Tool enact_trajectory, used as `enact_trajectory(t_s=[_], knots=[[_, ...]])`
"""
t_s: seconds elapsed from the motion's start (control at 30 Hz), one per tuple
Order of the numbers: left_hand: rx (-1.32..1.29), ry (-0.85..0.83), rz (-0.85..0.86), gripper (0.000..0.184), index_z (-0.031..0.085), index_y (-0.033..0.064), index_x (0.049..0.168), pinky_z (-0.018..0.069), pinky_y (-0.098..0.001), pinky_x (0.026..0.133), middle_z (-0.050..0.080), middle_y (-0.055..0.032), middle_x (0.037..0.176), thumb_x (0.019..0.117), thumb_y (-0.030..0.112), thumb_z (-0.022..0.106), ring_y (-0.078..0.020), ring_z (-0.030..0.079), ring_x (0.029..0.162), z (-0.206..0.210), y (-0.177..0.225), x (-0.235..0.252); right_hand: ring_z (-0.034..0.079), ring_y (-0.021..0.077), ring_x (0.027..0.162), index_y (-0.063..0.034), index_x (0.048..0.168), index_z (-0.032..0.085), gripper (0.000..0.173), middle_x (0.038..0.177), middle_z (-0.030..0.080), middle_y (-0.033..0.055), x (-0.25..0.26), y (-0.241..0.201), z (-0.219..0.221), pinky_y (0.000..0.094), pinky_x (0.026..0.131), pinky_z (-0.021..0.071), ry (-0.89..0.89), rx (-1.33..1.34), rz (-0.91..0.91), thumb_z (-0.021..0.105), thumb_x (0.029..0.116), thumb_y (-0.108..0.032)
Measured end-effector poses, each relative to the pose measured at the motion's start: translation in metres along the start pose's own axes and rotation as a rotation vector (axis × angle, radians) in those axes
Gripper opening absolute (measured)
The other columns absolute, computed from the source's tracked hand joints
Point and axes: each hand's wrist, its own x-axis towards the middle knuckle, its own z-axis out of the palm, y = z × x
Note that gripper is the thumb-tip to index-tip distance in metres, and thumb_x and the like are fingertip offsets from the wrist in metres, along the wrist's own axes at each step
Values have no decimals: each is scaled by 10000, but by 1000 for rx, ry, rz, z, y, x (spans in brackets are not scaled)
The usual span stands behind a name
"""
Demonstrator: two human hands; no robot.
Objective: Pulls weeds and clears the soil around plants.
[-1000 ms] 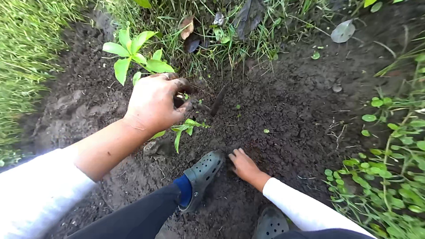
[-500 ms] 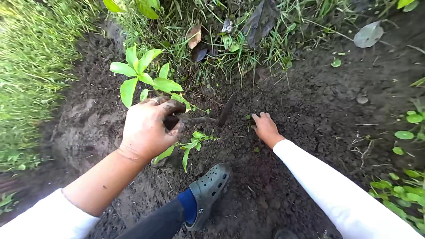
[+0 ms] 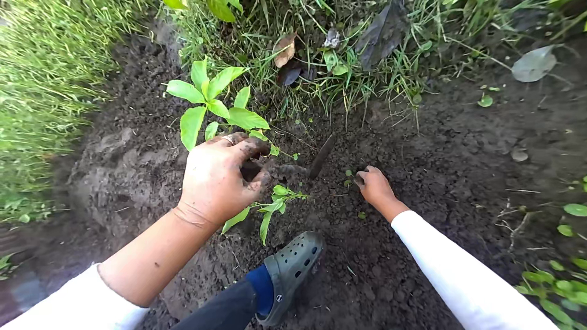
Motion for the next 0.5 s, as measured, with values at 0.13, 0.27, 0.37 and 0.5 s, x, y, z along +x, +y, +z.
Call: enact_trajectory(t_s=[0.13, 0.27, 0.37, 0.5], knots=[[-12, 6, 14, 403, 759, 81, 1068, 538, -571, 788, 753, -184, 1032, 894, 394, 574, -368, 729, 950, 1, 5, -1, 601, 402, 1219, -75, 1233, 736, 282, 1251, 637, 220, -10, -16, 17, 527, 1005, 543, 27, -51, -118, 681, 958, -41], [-5, 11, 24, 390, 763, 90, 1051, 550, -554, 797, 755, -176, 1029, 896, 398, 579, -363, 731, 961, 1, 8, 0, 526, 414, 1327, -200, 1437, 613, 486, 1366, 580, 211, 4, -28, 23, 517, 984, 543, -176, -309, -120, 598, 991, -8], [1, -6, 16, 393, 766, 98, 1045, 548, -568, 818, 756, -178, 1050, 891, 406, 577, -376, 730, 995, 0, 13, -1, 519, 410, 1328, -141, 1338, 678, 387, 1367, 578, 211, 9, -39, 18, 520, 944, 555, -255, -413, -70, 592, 983, -12], [-4, -40, -1, 399, 767, 82, 1079, 552, -580, 837, 747, -177, 1080, 856, 379, 620, -386, 718, 1022, -2, 16, 0, 519, 398, 1325, -48, 1260, 697, 302, 1376, 561, 210, 7, -43, 17, 508, 959, 548, -308, -430, -13, 565, 991, -8]])
